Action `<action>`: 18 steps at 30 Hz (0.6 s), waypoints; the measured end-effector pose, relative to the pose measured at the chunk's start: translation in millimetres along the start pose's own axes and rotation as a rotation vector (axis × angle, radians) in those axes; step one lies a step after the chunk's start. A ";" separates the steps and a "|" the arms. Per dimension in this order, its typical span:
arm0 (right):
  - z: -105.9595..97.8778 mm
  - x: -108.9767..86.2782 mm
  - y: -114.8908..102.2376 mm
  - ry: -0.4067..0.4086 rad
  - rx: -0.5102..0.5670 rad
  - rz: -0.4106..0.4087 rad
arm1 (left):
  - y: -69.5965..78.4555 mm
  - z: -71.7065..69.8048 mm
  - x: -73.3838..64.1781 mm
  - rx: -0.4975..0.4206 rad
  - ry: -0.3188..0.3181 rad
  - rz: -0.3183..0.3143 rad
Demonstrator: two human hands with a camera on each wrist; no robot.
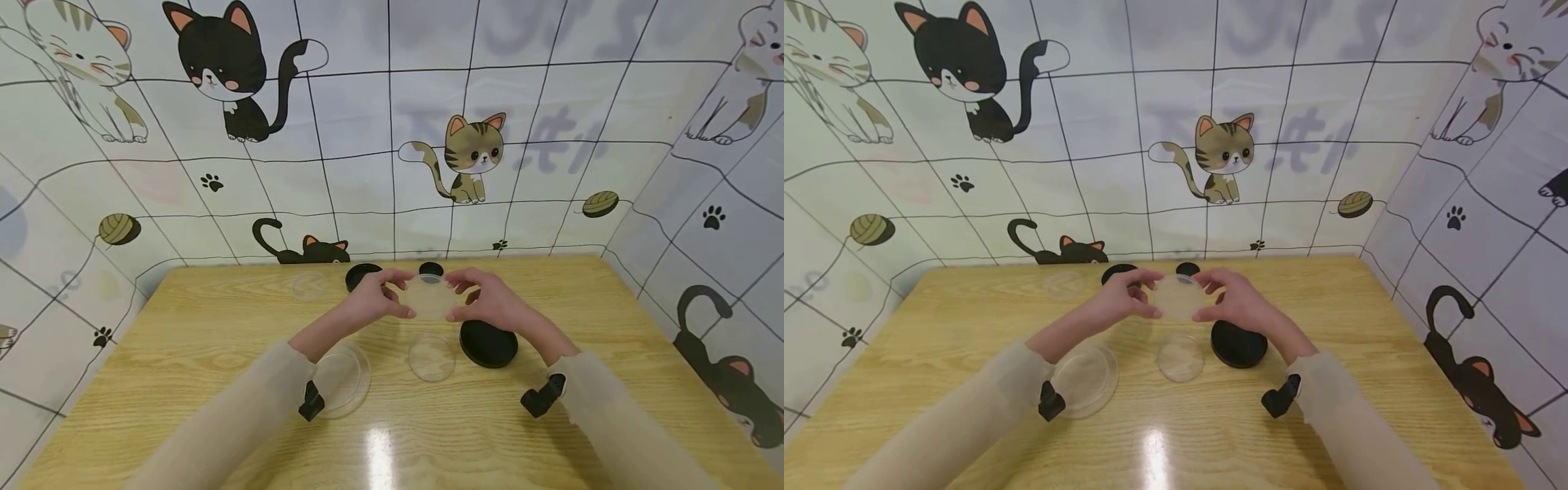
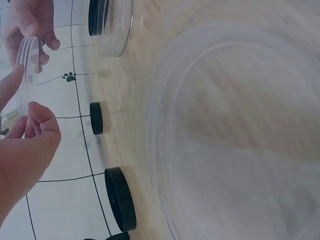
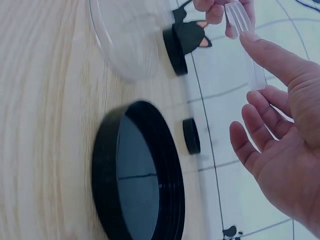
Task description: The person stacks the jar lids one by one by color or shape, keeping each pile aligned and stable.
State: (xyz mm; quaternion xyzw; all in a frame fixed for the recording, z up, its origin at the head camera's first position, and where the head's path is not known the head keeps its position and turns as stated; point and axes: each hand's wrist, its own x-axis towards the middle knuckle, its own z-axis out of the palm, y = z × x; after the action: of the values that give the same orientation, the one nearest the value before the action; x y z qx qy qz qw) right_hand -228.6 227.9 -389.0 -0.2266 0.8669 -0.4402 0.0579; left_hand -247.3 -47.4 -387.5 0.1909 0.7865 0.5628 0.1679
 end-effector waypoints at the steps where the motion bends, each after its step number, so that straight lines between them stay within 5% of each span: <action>1: 1.7 -0.3 -2.4 0.000 -0.002 -0.008 | 0.4 -1.3 -3.7 -0.001 0.005 0.003; 18: 41.4 5.7 -34.4 -0.059 0.041 -0.104 | -5.8 -24.4 -67.4 0.006 0.069 -0.010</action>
State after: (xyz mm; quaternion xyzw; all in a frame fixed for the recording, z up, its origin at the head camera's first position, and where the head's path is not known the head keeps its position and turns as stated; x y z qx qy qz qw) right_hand -209.5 177.4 -386.3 -0.2831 0.8428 -0.4532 0.0652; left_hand -200.9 -102.1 -382.1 0.1680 0.7946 0.5657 0.1426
